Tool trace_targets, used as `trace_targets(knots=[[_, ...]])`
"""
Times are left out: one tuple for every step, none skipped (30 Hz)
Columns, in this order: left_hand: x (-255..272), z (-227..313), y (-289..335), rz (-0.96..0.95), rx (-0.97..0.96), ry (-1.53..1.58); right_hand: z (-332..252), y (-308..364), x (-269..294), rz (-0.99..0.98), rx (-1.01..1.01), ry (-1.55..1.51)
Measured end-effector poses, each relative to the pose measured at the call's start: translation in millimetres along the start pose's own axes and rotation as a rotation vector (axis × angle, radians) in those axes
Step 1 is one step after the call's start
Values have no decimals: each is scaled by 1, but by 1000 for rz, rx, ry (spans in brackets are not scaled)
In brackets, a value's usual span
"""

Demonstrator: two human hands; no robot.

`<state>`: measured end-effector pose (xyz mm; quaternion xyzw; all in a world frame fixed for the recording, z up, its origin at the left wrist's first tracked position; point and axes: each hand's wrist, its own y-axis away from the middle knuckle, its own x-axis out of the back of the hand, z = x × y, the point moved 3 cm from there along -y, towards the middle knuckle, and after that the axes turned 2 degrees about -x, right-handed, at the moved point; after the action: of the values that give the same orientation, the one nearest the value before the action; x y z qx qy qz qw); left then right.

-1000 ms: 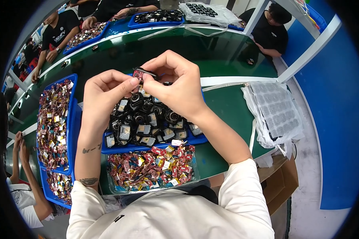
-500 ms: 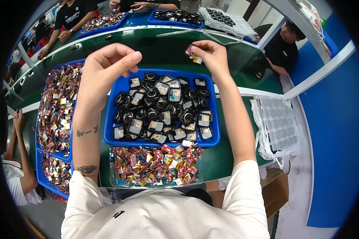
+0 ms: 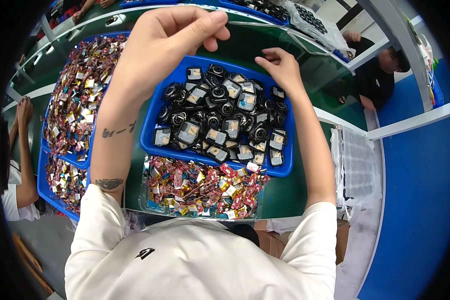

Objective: Sorting and preparing small electronic or mechanical components on an assembly line.

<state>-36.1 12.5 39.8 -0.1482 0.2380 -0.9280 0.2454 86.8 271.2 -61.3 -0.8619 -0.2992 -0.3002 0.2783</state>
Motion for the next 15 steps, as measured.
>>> trace_targets(knots=[[1,-2,1,-62,61,237,-47,23,-13,-121,125,-74],[0,-6,0,-59,70,238,-82,49,-25,-286,153,-178],[2,-8,0,-38,22,225,-114,72,-36,-403,321,-128],[5,-9,2,-19,-30,212,-139,92,-45,-601,494,-129],[7,-9,2,-35,-13,188,-153,111,-56,-646,741,-160],[6,-11,2,-42,-11,198,-161,129,-65,-727,746,-113],[-2,-5,0,-76,-24,178,-166,145,-63,-736,759,-80],[-1,-5,0,-96,-29,159,-170,153,-71,-741,822,10],[-3,-5,0,-93,-66,187,-173,158,-76,-722,829,58],[-1,-4,0,-95,-66,186,-176,161,-80,-703,835,106],[-1,-3,1,-107,-60,171,-176,161,-83,-703,832,107],[-1,-2,2,-118,-56,158,-177,162,-86,-701,859,143],[-1,0,2,-119,-58,161,-178,163,-88,-698,886,181],[-1,1,2,-129,3,113,-178,163,-90,-702,891,183],[-1,1,1,-139,62,65,-178,163,-91,-732,878,152]])
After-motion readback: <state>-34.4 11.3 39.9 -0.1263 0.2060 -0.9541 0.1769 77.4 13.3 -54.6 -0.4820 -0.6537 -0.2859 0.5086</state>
